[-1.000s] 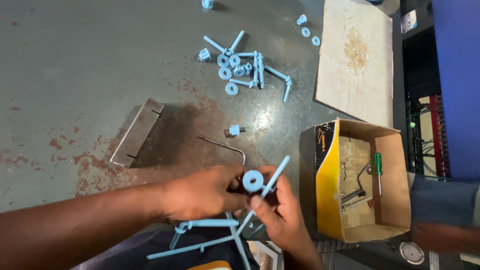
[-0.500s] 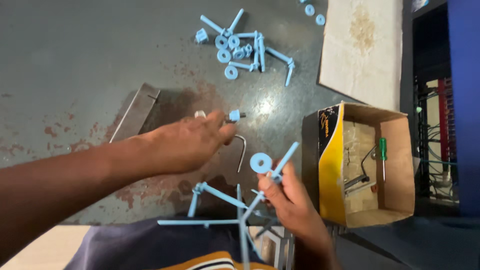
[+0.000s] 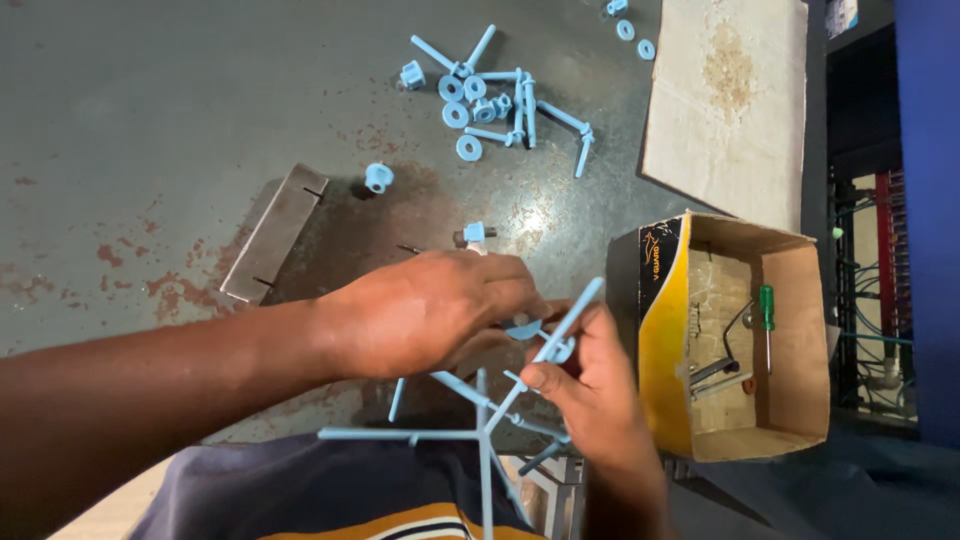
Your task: The person assembles light blue plastic components by inserting rods into a metal jig and tightening them with an Allen key. They repeatedly insert, tighten, and remove the parts, then place the assembled units into a cardboard box.
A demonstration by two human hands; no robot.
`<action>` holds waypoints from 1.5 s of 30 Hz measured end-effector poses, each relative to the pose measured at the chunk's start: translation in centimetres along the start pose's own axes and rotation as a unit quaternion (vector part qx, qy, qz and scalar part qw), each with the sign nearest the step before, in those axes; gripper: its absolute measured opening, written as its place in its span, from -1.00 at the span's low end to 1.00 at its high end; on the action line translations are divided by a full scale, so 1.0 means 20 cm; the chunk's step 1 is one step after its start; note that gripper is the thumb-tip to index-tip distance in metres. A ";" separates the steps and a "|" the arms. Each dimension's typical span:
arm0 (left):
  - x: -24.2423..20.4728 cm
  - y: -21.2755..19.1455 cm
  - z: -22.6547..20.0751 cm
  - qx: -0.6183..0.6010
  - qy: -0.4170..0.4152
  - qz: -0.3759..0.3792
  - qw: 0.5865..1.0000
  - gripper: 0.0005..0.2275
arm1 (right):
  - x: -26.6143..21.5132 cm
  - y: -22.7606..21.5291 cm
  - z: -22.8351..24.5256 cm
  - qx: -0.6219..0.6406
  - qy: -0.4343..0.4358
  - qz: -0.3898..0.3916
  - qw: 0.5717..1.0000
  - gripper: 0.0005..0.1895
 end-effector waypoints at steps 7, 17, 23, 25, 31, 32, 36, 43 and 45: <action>0.03 -0.05 0.00 -0.139 -0.119 -0.041 0.982 -0.77 | -0.13 0.01 0.20 -0.464 -0.228 -0.150 0.843 -0.64; 0.06 0.07 -0.01 -0.300 -0.282 0.050 0.910 -0.68 | -0.15 -0.13 0.05 0.156 -0.009 -0.110 0.982 -0.67; 0.01 0.11 0.03 -0.480 -0.324 0.023 0.815 -0.72 | -0.11 -0.10 0.01 0.165 -0.014 -0.007 0.986 -0.44; -0.02 0.15 0.05 -0.543 -0.361 0.016 0.758 -0.70 | -0.15 -0.10 0.04 -0.039 -0.072 -0.076 0.994 -0.52; 0.00 0.10 0.05 -0.481 -0.241 0.008 0.843 -0.79 | -0.17 -0.09 0.08 -0.307 -0.082 -0.144 0.937 -0.79; 0.01 0.07 0.02 -0.397 -0.174 0.017 0.901 -0.77 | -0.15 -0.12 0.06 -0.304 -0.042 -0.139 0.942 -0.83; -0.01 0.00 -0.12 0.022 0.017 -0.056 0.998 -0.80 | -0.10 -0.17 -0.11 0.130 0.082 -0.062 0.986 -0.82; 0.01 0.00 -0.12 -0.005 -0.057 0.043 0.997 -0.77 | -0.11 -0.13 -0.09 0.215 0.099 -0.041 0.971 -0.70; 0.00 -0.01 -0.09 -0.104 -0.126 0.067 0.984 -0.71 | -0.12 -0.12 -0.03 0.082 0.061 -0.043 0.994 -0.63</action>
Point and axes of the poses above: each hand's wrist, its own x-axis towards the middle knuckle, its own y-axis out of the palm, z = x × y, the point moved 6 cm from there along x, towards the middle knuckle, and after that the axes turned 6 degrees about z, right-handed, at the moved point
